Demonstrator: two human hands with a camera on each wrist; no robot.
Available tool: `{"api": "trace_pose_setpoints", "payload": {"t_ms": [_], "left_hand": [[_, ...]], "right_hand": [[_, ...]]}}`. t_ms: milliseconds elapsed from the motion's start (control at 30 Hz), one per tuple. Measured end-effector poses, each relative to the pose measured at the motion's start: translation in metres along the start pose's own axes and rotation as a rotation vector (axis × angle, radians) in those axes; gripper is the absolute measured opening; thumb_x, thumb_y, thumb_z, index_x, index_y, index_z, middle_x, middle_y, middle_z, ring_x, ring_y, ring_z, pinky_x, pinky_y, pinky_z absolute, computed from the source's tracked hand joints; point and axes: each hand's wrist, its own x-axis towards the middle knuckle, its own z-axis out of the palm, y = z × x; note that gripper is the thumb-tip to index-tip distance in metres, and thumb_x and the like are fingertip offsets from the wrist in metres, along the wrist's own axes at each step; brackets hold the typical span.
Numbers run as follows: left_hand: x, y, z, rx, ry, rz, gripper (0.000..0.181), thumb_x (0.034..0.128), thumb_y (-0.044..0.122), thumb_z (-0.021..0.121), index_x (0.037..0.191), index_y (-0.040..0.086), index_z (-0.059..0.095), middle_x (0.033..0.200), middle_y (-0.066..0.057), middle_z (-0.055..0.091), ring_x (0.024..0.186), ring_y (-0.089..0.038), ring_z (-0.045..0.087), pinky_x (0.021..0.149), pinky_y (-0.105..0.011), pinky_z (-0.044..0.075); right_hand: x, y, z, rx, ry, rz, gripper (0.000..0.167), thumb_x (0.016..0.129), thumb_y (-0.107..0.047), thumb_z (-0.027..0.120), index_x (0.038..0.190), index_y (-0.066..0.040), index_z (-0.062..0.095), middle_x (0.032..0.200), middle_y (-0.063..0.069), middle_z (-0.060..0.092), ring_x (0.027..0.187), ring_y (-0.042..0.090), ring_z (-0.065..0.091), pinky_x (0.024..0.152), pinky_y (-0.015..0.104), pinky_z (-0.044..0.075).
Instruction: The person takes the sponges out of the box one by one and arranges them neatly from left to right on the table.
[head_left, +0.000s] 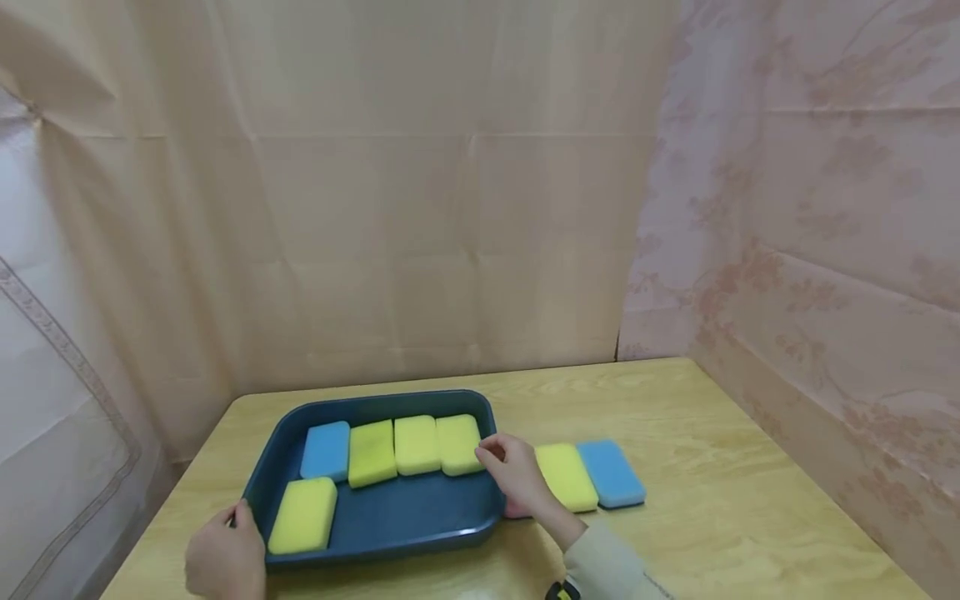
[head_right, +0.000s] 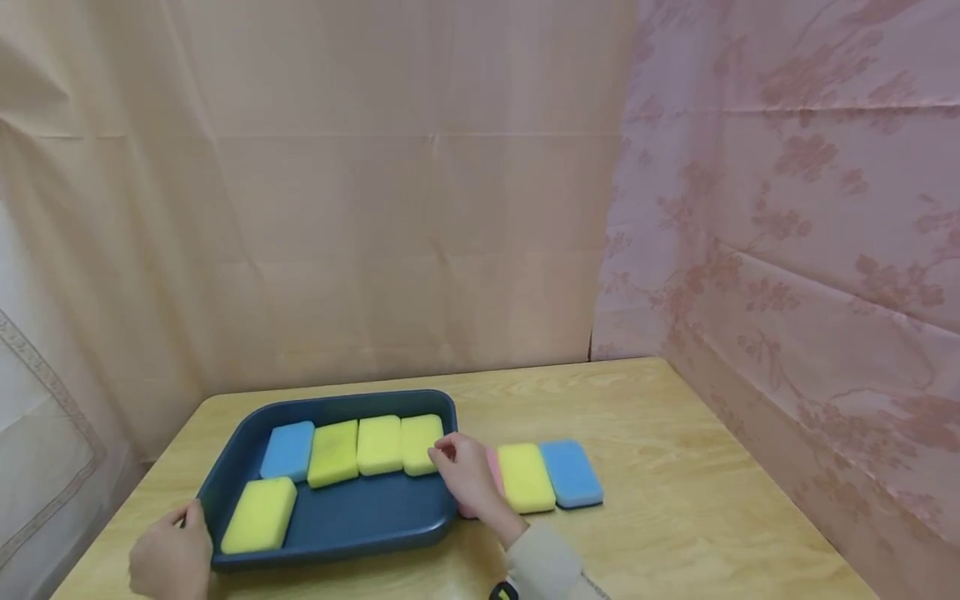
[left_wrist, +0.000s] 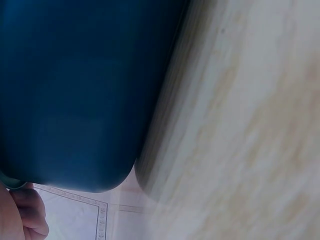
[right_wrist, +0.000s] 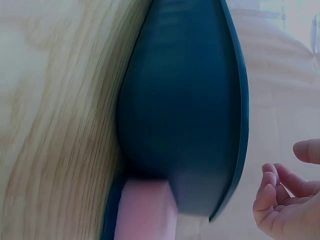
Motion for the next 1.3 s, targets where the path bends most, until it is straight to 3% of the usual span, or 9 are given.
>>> {"api": "trace_pose_setpoints", "payload": {"t_ms": [133, 333, 500, 767, 1033, 1300], "left_hand": [[0.000, 0.005, -0.005, -0.071, 0.026, 0.051, 0.039, 0.0922, 0.026, 0.041, 0.107, -0.006, 0.057, 0.106, -0.031, 0.053, 0.096, -0.047, 0.049, 0.072, -0.057, 0.039], [0.001, 0.014, -0.004, -0.082, 0.025, 0.086, 0.041, 0.0918, 0.028, 0.040, 0.109, -0.004, 0.057, 0.105, -0.032, 0.052, 0.094, -0.048, 0.048, 0.071, -0.059, 0.039], [-0.004, 0.013, -0.002, -0.092, 0.031, 0.111, 0.039, 0.0908, 0.027, 0.042, 0.107, -0.004, 0.059, 0.102, -0.032, 0.053, 0.090, -0.049, 0.050, 0.067, -0.058, 0.039], [-0.014, 0.004, 0.002, -0.084, 0.047, 0.072, 0.037, 0.0902, 0.026, 0.044, 0.106, -0.004, 0.059, 0.100, -0.032, 0.053, 0.090, -0.048, 0.050, 0.067, -0.058, 0.039], [-0.017, 0.008, 0.004, -0.075, 0.028, 0.053, 0.037, 0.0911, 0.027, 0.043, 0.108, -0.003, 0.059, 0.104, -0.032, 0.053, 0.093, -0.048, 0.050, 0.070, -0.058, 0.040], [-0.015, 0.007, 0.006, -0.077, 0.035, 0.040, 0.036, 0.0907, 0.027, 0.044, 0.107, -0.002, 0.060, 0.103, -0.031, 0.053, 0.091, -0.048, 0.051, 0.069, -0.057, 0.041]], "right_hand": [[0.006, -0.010, 0.013, -0.009, -0.044, -0.021, 0.021, 0.085, -0.013, 0.059, 0.094, 0.006, 0.061, 0.084, 0.007, 0.062, 0.074, 0.016, 0.053, 0.065, 0.025, 0.046], [0.009, -0.022, 0.024, -0.038, -0.126, -0.016, 0.022, 0.085, -0.017, 0.059, 0.094, 0.003, 0.062, 0.081, 0.003, 0.060, 0.071, 0.013, 0.052, 0.062, 0.024, 0.044], [0.004, -0.024, 0.034, -0.047, -0.204, 0.025, 0.022, 0.086, -0.018, 0.059, 0.095, 0.002, 0.061, 0.080, 0.000, 0.056, 0.072, 0.013, 0.049, 0.061, 0.025, 0.043], [0.001, -0.030, 0.051, -0.057, -0.325, 0.026, 0.025, 0.085, -0.019, 0.061, 0.097, 0.003, 0.060, 0.080, 0.000, 0.054, 0.071, 0.013, 0.048, 0.061, 0.025, 0.042], [0.005, -0.042, 0.069, -0.102, -0.413, 0.027, 0.028, 0.084, -0.021, 0.061, 0.101, 0.001, 0.061, 0.087, 0.003, 0.058, 0.078, 0.014, 0.052, 0.066, 0.027, 0.045], [0.008, -0.043, 0.091, -0.159, -0.471, 0.018, 0.029, 0.084, -0.022, 0.062, 0.103, 0.000, 0.061, 0.084, 0.001, 0.057, 0.075, 0.012, 0.053, 0.062, 0.026, 0.045]]}}
